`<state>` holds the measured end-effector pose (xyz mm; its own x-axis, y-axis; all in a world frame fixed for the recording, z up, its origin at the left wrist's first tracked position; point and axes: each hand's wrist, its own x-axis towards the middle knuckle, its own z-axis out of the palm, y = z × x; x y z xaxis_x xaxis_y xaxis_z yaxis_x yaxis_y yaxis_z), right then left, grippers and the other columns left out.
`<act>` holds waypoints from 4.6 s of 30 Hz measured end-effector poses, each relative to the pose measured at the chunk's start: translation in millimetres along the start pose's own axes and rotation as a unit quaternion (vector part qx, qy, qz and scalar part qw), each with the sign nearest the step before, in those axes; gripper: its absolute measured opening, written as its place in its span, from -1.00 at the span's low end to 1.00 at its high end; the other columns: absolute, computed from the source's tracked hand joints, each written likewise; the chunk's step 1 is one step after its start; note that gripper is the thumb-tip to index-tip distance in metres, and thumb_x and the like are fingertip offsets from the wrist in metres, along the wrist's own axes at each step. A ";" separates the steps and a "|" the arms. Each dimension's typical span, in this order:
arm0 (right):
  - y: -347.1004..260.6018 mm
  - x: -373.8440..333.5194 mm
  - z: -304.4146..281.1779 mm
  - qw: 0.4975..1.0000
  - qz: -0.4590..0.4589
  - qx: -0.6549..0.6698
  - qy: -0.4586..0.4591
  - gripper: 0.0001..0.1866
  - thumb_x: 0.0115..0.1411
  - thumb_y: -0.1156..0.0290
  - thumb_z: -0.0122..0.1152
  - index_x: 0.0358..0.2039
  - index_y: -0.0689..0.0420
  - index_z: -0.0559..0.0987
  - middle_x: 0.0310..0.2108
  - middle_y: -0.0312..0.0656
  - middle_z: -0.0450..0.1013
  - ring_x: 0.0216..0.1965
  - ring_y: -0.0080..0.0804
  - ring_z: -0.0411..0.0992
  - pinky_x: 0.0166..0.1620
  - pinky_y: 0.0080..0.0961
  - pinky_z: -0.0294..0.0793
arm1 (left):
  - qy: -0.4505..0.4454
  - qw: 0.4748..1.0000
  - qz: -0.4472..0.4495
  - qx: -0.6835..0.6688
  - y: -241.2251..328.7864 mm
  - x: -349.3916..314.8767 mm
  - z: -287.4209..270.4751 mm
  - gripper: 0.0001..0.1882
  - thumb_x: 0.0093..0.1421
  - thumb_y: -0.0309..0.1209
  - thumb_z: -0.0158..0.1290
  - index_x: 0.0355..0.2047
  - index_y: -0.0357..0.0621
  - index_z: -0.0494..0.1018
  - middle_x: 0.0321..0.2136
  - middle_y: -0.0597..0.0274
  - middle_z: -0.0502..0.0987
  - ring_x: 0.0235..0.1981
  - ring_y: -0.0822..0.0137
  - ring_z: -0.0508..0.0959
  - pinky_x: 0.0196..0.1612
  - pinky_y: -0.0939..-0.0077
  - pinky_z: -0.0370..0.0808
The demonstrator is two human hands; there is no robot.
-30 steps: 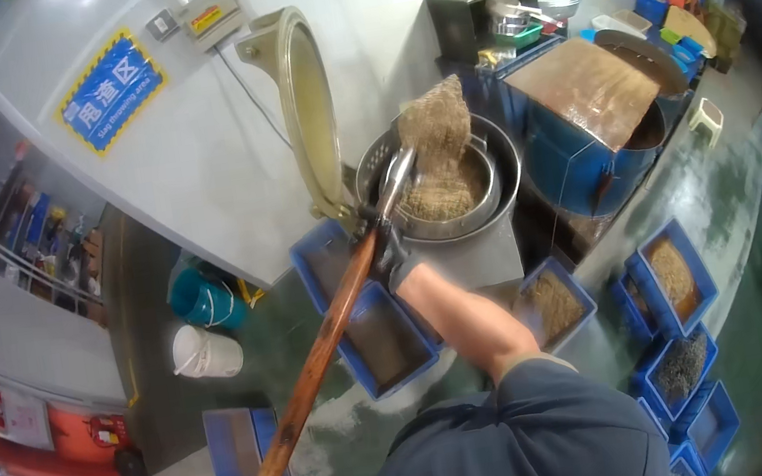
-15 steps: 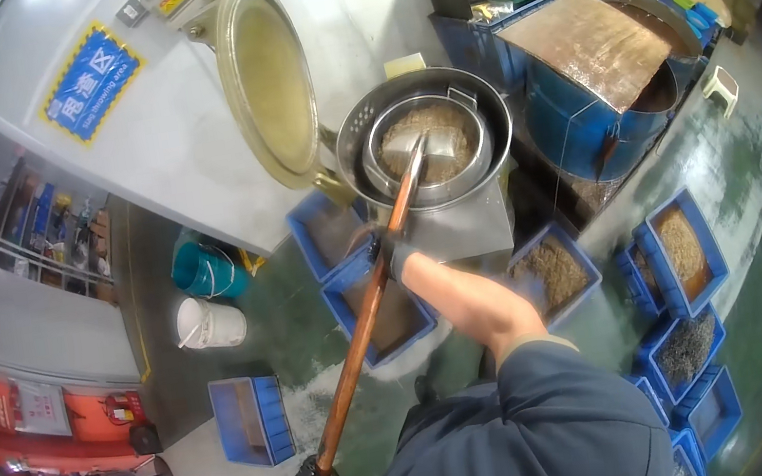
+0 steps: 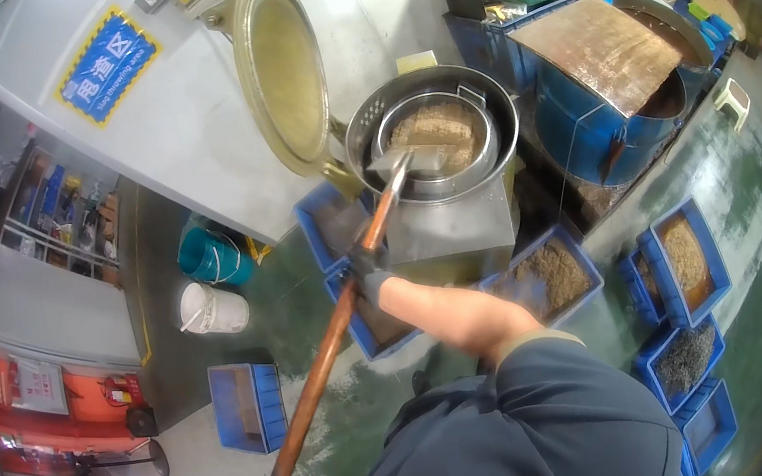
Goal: Transferring dry materials from storage bins into a processing machine using a long-handled scoop and moving the bins.
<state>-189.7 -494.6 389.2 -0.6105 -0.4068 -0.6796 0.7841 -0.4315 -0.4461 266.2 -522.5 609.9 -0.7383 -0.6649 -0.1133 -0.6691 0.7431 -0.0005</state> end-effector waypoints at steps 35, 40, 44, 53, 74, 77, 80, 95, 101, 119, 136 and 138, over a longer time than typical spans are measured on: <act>-91.8 42.2 7.0 0.999 0.012 -0.003 -0.043 -0.64 0.27 0.12 0.09 -0.27 0.21 0.37 -0.43 -0.06 0.41 -0.44 -0.16 0.45 -0.23 -0.15 0.51 | 0.038 0.997 0.056 0.025 74.3 84.6 -35.0 -0.72 -0.01 -0.30 0.17 -0.23 0.03 0.59 -0.47 0.05 0.60 -0.43 0.01 0.60 -0.33 0.15 0.53; -71.6 -20.7 31.8 0.987 -0.013 0.049 -0.154 -0.66 0.24 0.15 0.14 -0.22 0.18 0.39 -0.37 -0.11 0.40 -0.40 -0.22 0.42 -0.28 -0.19 0.48 | -0.015 0.999 0.014 0.029 62.5 57.1 -130.5 -0.69 -0.06 -0.32 0.22 -0.25 -0.06 0.58 -0.49 0.04 0.60 -0.46 0.01 0.60 -0.33 0.21 0.55; -55.8 -20.4 51.8 1.000 -0.003 -0.006 -0.001 -0.57 0.22 0.08 0.15 -0.13 0.18 0.35 -0.31 -0.09 0.36 -0.36 -0.19 0.40 -0.24 -0.14 0.49 | -0.045 0.999 0.003 0.007 39.5 59.9 -116.5 -0.68 -0.06 -0.31 0.21 -0.24 -0.07 0.57 -0.47 0.04 0.60 -0.46 -0.01 0.60 -0.33 0.19 0.54; -37.6 -49.7 75.2 0.996 -0.018 0.064 -0.067 -0.45 0.24 -0.08 0.07 -0.05 0.14 0.26 -0.27 -0.10 0.35 -0.28 -0.12 0.41 -0.17 -0.07 0.50 | 0.155 0.950 0.018 -0.269 71.9 30.5 -211.4 -0.76 0.12 -0.38 0.03 -0.24 -0.20 0.57 -0.43 0.21 0.61 -0.46 0.24 0.58 -0.37 0.36 0.50; -36.1 -11.7 39.7 0.996 0.071 0.030 -0.051 -0.71 0.23 0.11 0.16 -0.26 0.05 0.39 -0.45 -0.17 0.37 -0.42 -0.24 0.42 -0.33 -0.19 0.50 | 0.155 0.967 0.166 0.119 34.7 40.6 -111.2 -0.79 0.01 -0.34 0.15 -0.30 -0.01 0.55 -0.48 0.16 0.59 -0.48 0.08 0.59 -0.25 0.31 0.52; -36.8 -33.1 41.1 0.995 0.053 0.035 -0.071 -0.75 0.23 0.14 0.14 -0.27 0.02 0.39 -0.47 -0.18 0.38 -0.44 -0.22 0.42 -0.35 -0.18 0.50 | 0.097 0.984 0.130 0.077 -8.1 31.3 -92.0 -0.72 -0.03 -0.32 0.21 -0.31 -0.19 0.55 -0.46 0.01 0.59 -0.44 0.02 0.59 -0.35 0.20 0.52; -19.9 -33.5 31.5 0.987 0.040 0.058 -0.145 -0.81 0.20 0.22 0.17 -0.29 0.01 0.42 -0.50 -0.18 0.39 -0.45 -0.20 0.42 -0.34 -0.18 0.51 | 0.001 0.999 0.041 0.003 -43.5 40.5 -60.3 -0.59 -0.02 -0.16 0.20 -0.20 -0.12 0.54 -0.41 -0.05 0.59 -0.43 0.01 0.61 -0.27 0.19 0.54; 47.9 -111.3 -76.8 0.940 -0.143 0.255 -0.176 -0.70 0.20 0.12 0.20 -0.22 0.06 0.48 -0.38 -0.26 0.42 -0.29 -0.32 0.42 -0.09 -0.38 0.45 | -0.211 0.945 0.114 -0.223 -135.1 138.7 136.4 -0.80 0.06 -0.36 0.21 -0.29 -0.14 0.58 -0.52 0.12 0.60 -0.48 0.23 0.61 -0.36 0.37 0.52; 111.2 -89.1 -143.4 0.953 -0.117 0.249 0.129 -0.81 0.20 0.27 0.19 -0.29 0.06 0.43 -0.41 -0.23 0.39 -0.32 -0.32 0.42 -0.20 -0.27 0.51 | -0.039 0.951 0.302 0.050 -71.7 172.1 113.0 -0.83 0.02 -0.29 0.08 -0.39 -0.01 0.58 -0.53 0.07 0.58 -0.48 0.04 0.60 -0.37 0.13 0.53; 155.8 45.5 -296.1 0.898 0.121 0.410 0.108 -0.89 0.14 0.33 0.16 -0.43 0.04 0.44 -0.48 -0.21 0.45 -0.40 -0.27 0.47 -0.25 -0.30 0.55 | -0.091 0.828 0.488 0.261 186.7 193.5 56.9 -0.65 0.08 -0.33 0.05 -0.10 -0.11 0.46 -0.39 0.06 0.57 -0.31 0.05 0.57 -0.28 0.10 0.48; 211.5 68.9 -361.2 0.839 0.005 0.537 0.084 -0.74 0.25 0.15 0.06 -0.45 0.02 0.34 -0.66 -0.21 0.34 -0.63 -0.26 0.36 -0.46 -0.25 0.46 | -0.241 0.888 0.368 0.135 119.3 149.5 44.1 -0.49 -0.03 -0.23 0.25 -0.04 -0.05 0.50 -0.51 0.07 0.58 -0.50 0.12 0.61 -0.39 0.24 0.53; 214.1 74.2 -376.5 0.864 -0.048 0.479 0.151 -0.71 0.23 0.12 0.09 -0.48 0.02 0.32 -0.69 -0.23 0.31 -0.68 -0.28 0.34 -0.54 -0.30 0.43 | -0.340 0.909 0.240 0.032 97.3 146.1 62.9 -0.44 0.13 -0.18 0.15 0.05 -0.29 0.39 -0.29 0.08 0.49 -0.46 0.21 0.47 -0.44 0.46 0.43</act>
<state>-24.9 -314.1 24.0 -0.4969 -0.1670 -0.8516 0.1922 -0.9781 0.0796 98.5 -542.6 530.8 -0.7057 -0.0786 -0.7041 -0.2611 0.9527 0.1554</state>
